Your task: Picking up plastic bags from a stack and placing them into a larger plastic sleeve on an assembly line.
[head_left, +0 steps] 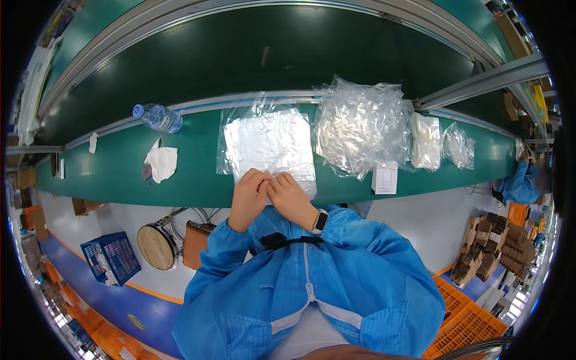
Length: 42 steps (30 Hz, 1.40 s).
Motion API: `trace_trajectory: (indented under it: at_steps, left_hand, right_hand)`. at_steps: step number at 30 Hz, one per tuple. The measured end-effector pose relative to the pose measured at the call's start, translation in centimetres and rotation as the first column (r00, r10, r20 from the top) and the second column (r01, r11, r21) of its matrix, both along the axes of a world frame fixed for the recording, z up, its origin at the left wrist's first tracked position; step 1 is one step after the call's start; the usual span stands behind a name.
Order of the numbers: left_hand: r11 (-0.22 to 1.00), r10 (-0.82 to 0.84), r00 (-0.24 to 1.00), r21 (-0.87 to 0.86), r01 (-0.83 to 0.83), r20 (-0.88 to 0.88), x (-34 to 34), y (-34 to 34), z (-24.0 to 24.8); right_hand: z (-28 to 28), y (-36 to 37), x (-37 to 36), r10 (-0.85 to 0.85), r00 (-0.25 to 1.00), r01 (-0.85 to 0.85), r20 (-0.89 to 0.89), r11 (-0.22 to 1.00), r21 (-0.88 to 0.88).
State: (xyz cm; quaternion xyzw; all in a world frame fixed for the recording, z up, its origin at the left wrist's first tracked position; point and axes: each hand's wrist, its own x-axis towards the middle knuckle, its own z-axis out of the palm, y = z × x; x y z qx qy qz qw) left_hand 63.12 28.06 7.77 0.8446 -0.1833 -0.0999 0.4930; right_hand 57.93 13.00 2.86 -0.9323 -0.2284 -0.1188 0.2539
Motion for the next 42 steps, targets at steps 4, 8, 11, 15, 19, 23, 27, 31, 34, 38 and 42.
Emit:
trace_trajectory:
  at_steps: [4, 8, 11, 15, 19, 23, 27, 31, 34, 38, 42]
  left_hand:
    - [0.995, -0.088, 0.995, 0.054, 0.085, 0.054, -0.4, -0.5, 1.3]
    - [0.993, -0.117, 0.991, -0.010, 0.118, 0.060, -1.3, -1.4, 2.2]
    - [0.984, -0.175, 0.983, -0.033, 0.178, 0.061, -1.7, -2.0, 2.6]
    - [0.967, -0.250, 0.966, -0.036, 0.253, 0.060, -2.0, -3.5, 3.8]
    - [0.969, -0.225, 0.961, -0.070, 0.238, 0.160, -3.0, -5.0, 3.8]
    - [0.974, -0.183, 0.950, -0.084, 0.210, 0.253, -3.2, -5.9, 3.7]
    - [0.953, -0.246, 0.948, -0.129, 0.275, 0.200, -4.0, -7.4, 3.9]
    - [0.902, -0.348, 0.932, -0.235, 0.361, 0.097, -4.9, -8.1, 3.3]
    - [0.823, -0.480, 0.875, -0.315, 0.473, 0.061, -6.3, -8.4, 3.0]
    - [0.737, -0.653, 0.753, -0.301, 0.605, -0.084, -6.8, -8.7, 4.7]
    - [0.722, -0.640, 0.768, -0.337, 0.605, 0.008, -6.6, -9.5, 4.8]
  right_hand:
    - [-0.8, 0.9, 0.2, -0.046, 0.997, 0.046, -0.065, 0.999, -0.004]
    - [-1.7, 0.9, 1.1, -0.174, 0.980, 0.186, -0.095, 0.975, 0.126]
    - [-1.9, 0.4, 1.7, -0.178, 0.970, 0.181, -0.163, 0.983, 0.005]
    - [-2.8, 0.4, 1.4, -0.137, 0.984, 0.142, -0.113, 0.989, 0.036]
    - [-7.2, -0.4, 0.6, 0.199, 0.931, 0.104, -0.308, 0.662, 0.742]
    - [-6.0, -0.2, 1.1, 0.406, 0.862, 0.002, -0.305, 0.598, 0.801]
    - [-4.3, 0.5, 1.2, 0.471, 0.864, -0.129, -0.177, 0.548, 0.826]
    - [-5.8, -0.2, 1.3, 0.276, 0.906, -0.114, -0.322, 0.889, 0.443]
    - [-4.5, -0.5, 2.8, 0.149, 0.933, -0.089, -0.327, 0.977, 0.192]
    - [1.9, 0.3, 3.6, -0.018, 0.999, 0.034, -0.041, 0.898, 0.439]
    - [4.6, 0.6, 3.0, -0.211, 0.961, 0.245, -0.176, 0.948, 0.202]
